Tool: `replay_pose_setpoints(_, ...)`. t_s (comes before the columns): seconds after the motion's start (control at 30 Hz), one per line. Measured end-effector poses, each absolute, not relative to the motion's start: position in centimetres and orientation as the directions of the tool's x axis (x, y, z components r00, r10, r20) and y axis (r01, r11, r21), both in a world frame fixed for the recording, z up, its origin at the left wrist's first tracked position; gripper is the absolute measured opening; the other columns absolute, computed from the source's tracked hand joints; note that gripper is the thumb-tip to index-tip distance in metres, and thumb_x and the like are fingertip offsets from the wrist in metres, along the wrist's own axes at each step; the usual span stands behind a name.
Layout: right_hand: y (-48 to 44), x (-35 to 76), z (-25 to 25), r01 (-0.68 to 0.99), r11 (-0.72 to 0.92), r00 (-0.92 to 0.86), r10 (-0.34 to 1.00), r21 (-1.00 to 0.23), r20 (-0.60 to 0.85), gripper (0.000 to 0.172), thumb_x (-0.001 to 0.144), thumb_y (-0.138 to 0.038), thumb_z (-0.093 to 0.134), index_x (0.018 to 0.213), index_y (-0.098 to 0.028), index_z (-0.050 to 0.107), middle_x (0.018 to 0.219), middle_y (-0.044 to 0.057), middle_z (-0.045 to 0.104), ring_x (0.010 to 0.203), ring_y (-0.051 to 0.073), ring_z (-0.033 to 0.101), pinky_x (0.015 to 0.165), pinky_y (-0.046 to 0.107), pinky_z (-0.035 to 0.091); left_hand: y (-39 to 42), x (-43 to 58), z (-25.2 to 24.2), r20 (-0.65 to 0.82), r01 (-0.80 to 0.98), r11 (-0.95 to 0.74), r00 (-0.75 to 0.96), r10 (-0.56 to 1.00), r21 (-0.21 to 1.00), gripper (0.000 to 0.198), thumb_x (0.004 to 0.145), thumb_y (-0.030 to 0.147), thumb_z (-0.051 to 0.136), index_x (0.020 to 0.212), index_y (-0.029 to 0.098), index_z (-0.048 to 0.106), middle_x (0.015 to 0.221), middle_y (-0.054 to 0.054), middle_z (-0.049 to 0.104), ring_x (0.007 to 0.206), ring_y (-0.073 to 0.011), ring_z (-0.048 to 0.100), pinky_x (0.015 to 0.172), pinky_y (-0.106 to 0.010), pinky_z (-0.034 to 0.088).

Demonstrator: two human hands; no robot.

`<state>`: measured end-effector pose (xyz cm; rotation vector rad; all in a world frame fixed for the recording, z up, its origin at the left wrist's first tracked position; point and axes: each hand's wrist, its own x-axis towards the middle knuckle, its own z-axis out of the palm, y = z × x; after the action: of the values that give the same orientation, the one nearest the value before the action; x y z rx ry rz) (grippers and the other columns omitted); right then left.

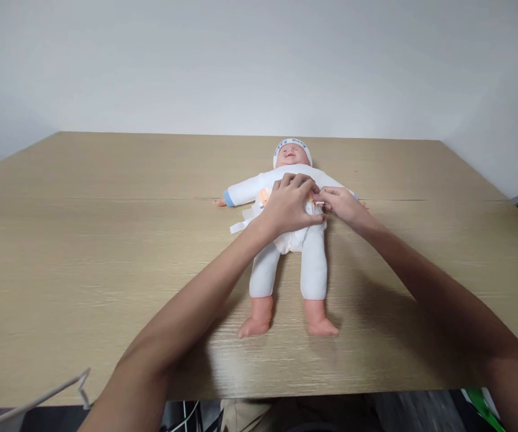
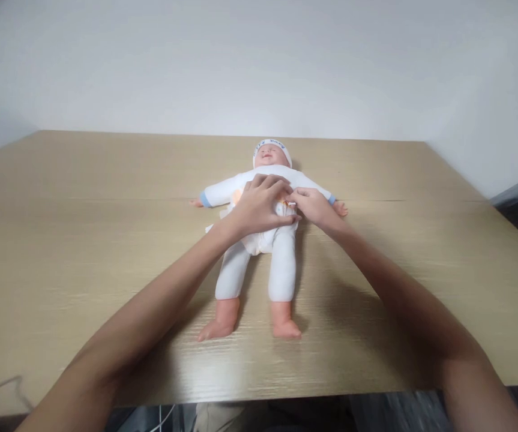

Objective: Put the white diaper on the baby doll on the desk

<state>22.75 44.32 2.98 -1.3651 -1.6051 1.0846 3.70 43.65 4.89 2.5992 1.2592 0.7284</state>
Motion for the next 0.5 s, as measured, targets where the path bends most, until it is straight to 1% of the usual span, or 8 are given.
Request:
replay_pose_setpoints(0.07,44.2,22.7,2.5,0.405,0.128,-0.166,0.984,-0.905,0.065,0.046,0.087,-0.065,0.067,0.071,-0.025,0.052,0.071,-0.002,0.053,0.069,0.017,0.050,0.064,0.033,0.042,43.6,3.8,4.8,0.362,0.693,-0.630,0.520,0.774,0.351,0.049,0.083,0.046,0.087,0.123,0.026,0.068,0.143,-0.009,0.073,0.137,-0.0406,0.054,0.113,-0.055,0.046)
replay_pose_setpoints(0.13,43.6,22.8,2.0,0.418,0.176,-0.159,0.980,-0.891,0.119,0.043,0.091,-0.066,0.065,0.078,-0.026,0.056,0.076,-0.001,0.058,0.073,0.018,0.054,0.068,0.033,0.046,43.6,3.8,4.8,0.365,0.698,-0.624,0.512,0.777,0.350,0.050,0.081,0.044,0.087,0.123,0.026,0.068,0.142,-0.009,0.073,0.137,-0.0406,0.054,0.113,-0.055,0.045)
replay_pose_setpoints(0.23,41.9,22.7,1.4,0.417,0.240,-0.073,0.970,-0.877,0.230,0.036,0.093,-0.062,0.069,0.094,-0.027,0.060,0.087,0.001,0.067,0.079,0.020,0.061,0.075,0.035,0.054,43.5,3.9,4.8,0.361,0.702,-0.620,0.509,0.781,0.352,0.048,0.081,0.040,0.086,0.123,0.026,0.067,0.142,-0.009,0.073,0.136,-0.0405,0.055,0.113,-0.054,0.044)
replay_pose_setpoints(0.27,41.2,22.7,1.2,0.437,0.286,-0.049,0.954,-0.853,0.295,0.033,0.095,-0.059,0.070,0.099,-0.027,0.063,0.095,0.003,0.071,0.084,0.022,0.064,0.080,0.037,0.057,43.5,3.9,4.8,0.360,0.701,-0.621,0.511,0.780,0.351,0.049,0.081,0.040,0.086,0.123,0.026,0.067,0.142,-0.009,0.073,0.136,-0.0405,0.055,0.114,-0.054,0.044)
replay_pose_setpoints(0.33,39.8,22.5,1.0,0.492,0.409,-0.055,0.895,-0.769,0.442,0.026,0.102,-0.051,0.066,0.110,-0.026,0.070,0.116,0.009,0.076,0.105,0.026,0.070,0.098,0.043,0.059,43.5,3.8,4.8,0.362,0.697,-0.627,0.517,0.775,0.347,0.049,0.082,0.042,0.086,0.123,0.026,0.067,0.143,-0.009,0.073,0.136,-0.0403,0.055,0.115,-0.054,0.044)
replay_pose_setpoints(0.4,38.8,22.4,0.8,0.513,0.517,-0.112,0.832,-0.685,0.544,0.028,0.109,-0.044,0.057,0.123,-0.028,0.075,0.136,0.011,0.077,0.130,0.029,0.069,0.119,0.050,0.052,43.6,3.8,4.7,0.358,0.698,-0.629,0.522,0.774,0.342,0.050,0.084,0.047,0.085,0.125,0.024,0.067,0.144,-0.010,0.073,0.137,-0.0406,0.054,0.116,-0.054,0.043)
replay_pose_setpoints(0.43,38.5,22.4,0.7,0.512,0.553,-0.144,0.809,-0.657,0.569,0.032,0.112,-0.043,0.053,0.130,-0.028,0.076,0.143,0.011,0.075,0.140,0.030,0.065,0.125,0.052,0.047,43.6,3.8,4.7,0.354,0.700,-0.627,0.522,0.776,0.342,0.051,0.086,0.049,0.085,0.127,0.024,0.067,0.144,-0.011,0.073,0.137,-0.0408,0.054,0.117,-0.054,0.042)
replay_pose_setpoints(0.5,38.1,22.4,0.3,0.519,0.596,-0.204,0.782,-0.613,0.589,0.042,0.115,-0.042,0.046,0.144,-0.029,0.073,0.156,0.010,0.070,0.153,0.030,0.058,0.134,0.055,0.039,43.7,3.8,4.6,0.344,0.706,-0.620,0.519,0.782,0.342,0.056,0.086,0.050,0.084,0.132,0.023,0.066,0.145,-0.012,0.072,0.138,-0.0416,0.054,0.118,-0.055,0.041)
